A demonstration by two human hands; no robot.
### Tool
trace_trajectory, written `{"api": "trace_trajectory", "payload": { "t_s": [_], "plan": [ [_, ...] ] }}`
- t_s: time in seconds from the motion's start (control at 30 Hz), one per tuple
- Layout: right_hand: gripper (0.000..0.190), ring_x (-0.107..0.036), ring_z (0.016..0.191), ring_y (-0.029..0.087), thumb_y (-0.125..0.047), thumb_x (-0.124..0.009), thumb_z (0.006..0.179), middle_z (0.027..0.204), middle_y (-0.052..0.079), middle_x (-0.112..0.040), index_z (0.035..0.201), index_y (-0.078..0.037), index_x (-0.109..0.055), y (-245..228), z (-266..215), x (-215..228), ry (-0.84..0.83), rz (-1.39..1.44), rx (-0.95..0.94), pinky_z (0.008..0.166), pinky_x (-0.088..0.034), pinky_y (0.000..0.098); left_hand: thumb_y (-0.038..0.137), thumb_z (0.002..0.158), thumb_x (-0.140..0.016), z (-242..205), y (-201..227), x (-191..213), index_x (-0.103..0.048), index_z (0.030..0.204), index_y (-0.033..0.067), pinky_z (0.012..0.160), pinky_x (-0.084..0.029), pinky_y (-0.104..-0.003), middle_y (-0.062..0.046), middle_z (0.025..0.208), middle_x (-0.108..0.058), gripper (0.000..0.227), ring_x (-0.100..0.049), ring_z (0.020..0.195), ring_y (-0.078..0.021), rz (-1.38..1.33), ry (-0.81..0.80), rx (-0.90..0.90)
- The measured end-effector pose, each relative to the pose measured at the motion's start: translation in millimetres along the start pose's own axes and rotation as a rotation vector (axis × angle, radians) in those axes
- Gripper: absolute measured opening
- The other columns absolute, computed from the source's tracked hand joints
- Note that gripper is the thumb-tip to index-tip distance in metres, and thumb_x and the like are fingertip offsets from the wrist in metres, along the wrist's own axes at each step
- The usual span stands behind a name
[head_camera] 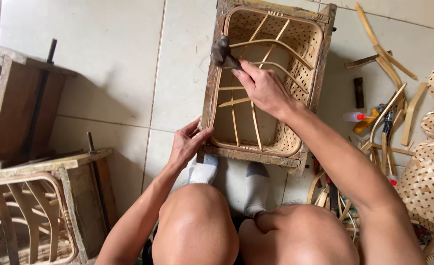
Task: The person assembles a rectangular woven basket by inserting curved bamboo strips into a wooden mold, tapping them with a hammer, and applying glue to secure the frame. The person removes the woven basket from the mold and places it aside.
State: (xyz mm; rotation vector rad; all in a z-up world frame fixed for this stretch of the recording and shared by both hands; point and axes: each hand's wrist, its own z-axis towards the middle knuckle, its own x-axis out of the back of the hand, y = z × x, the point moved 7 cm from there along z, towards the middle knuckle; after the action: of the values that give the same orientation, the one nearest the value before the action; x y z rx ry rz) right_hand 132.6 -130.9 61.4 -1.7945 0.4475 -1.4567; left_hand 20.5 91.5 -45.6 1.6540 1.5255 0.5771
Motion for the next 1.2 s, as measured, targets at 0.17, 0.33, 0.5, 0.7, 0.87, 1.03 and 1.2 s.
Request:
{"api": "trace_trajectory", "payload": {
  "t_s": [0.17,0.33,0.5,0.7,0.87,1.03,1.2],
  "plan": [
    [0.034,-0.038,0.038,0.007,-0.029,-0.040,0.114,0.058,-0.004,-0.046,0.118,-0.003,-0.062,16,15,6,-0.045,-0.015,-0.070,0.030,-0.037,0.0241,0.025,0.087,-0.080,8,1,6,-0.054,0.145,0.0004,0.095,-0.057,-0.033,-0.013,0.127,-0.071,0.068,-0.067,0.112,-0.0143,0.121,0.042,-0.103],
    [0.035,-0.037,0.039,0.007,-0.029,-0.039,0.115,0.058,-0.004,-0.045,0.126,-0.005,-0.061,21,47,44,0.135,-0.014,-0.016,0.029,-0.034,0.0260,0.022,0.089,-0.077,-54,51,-27,-0.058,0.139,0.0111,0.118,-0.036,-0.052,-0.014,0.139,-0.063,0.055,-0.055,0.135,-0.0319,0.995,0.257,-0.988],
    [0.034,-0.035,0.039,0.009,-0.031,-0.040,0.114,0.058,-0.004,-0.044,0.121,-0.007,-0.063,52,79,42,0.062,-0.015,-0.134,0.031,-0.032,0.0273,0.012,0.088,-0.073,-62,43,-65,-0.054,0.149,0.0131,0.122,-0.031,-0.056,-0.010,0.129,-0.063,0.063,-0.054,0.128,-0.0302,1.154,-0.281,-1.049],
    [0.034,-0.050,0.047,0.007,-0.031,-0.041,0.119,0.064,-0.003,-0.051,0.121,-0.005,-0.063,62,87,45,0.068,0.025,-0.022,0.043,-0.042,0.0216,0.005,0.079,-0.070,-62,49,-64,-0.055,0.148,0.0187,0.121,-0.031,-0.055,-0.005,0.114,-0.063,0.071,-0.058,0.117,-0.0262,1.209,-0.321,-1.070],
    [0.034,-0.053,0.044,0.008,-0.030,-0.040,0.113,0.064,-0.002,-0.054,0.129,-0.007,-0.058,78,63,92,0.227,0.148,-0.181,0.033,-0.046,0.0221,0.004,0.079,-0.070,-59,47,-67,-0.054,0.149,0.0215,0.121,-0.030,-0.056,-0.005,0.113,-0.062,0.074,-0.057,0.117,-0.0261,1.222,-0.305,-1.060],
    [0.034,-0.049,0.045,0.013,-0.031,-0.041,0.116,0.065,0.001,-0.051,0.126,-0.005,-0.061,101,39,105,0.223,0.124,-0.210,0.035,-0.041,0.0263,0.003,0.075,-0.067,-59,45,-68,-0.055,0.146,0.0288,0.119,-0.029,-0.057,-0.006,0.114,-0.062,0.076,-0.055,0.119,-0.0279,1.273,-0.308,-1.056],
    [0.037,-0.060,0.050,0.009,-0.034,-0.042,0.117,0.067,-0.002,-0.050,0.130,-0.005,-0.061,124,19,125,0.280,0.108,-0.227,0.039,-0.052,0.0248,0.003,0.077,-0.065,-62,45,-70,-0.055,0.147,0.0277,0.119,-0.028,-0.058,-0.007,0.113,-0.062,0.075,-0.055,0.117,-0.0277,1.314,-0.314,-1.049]
  ]
}}
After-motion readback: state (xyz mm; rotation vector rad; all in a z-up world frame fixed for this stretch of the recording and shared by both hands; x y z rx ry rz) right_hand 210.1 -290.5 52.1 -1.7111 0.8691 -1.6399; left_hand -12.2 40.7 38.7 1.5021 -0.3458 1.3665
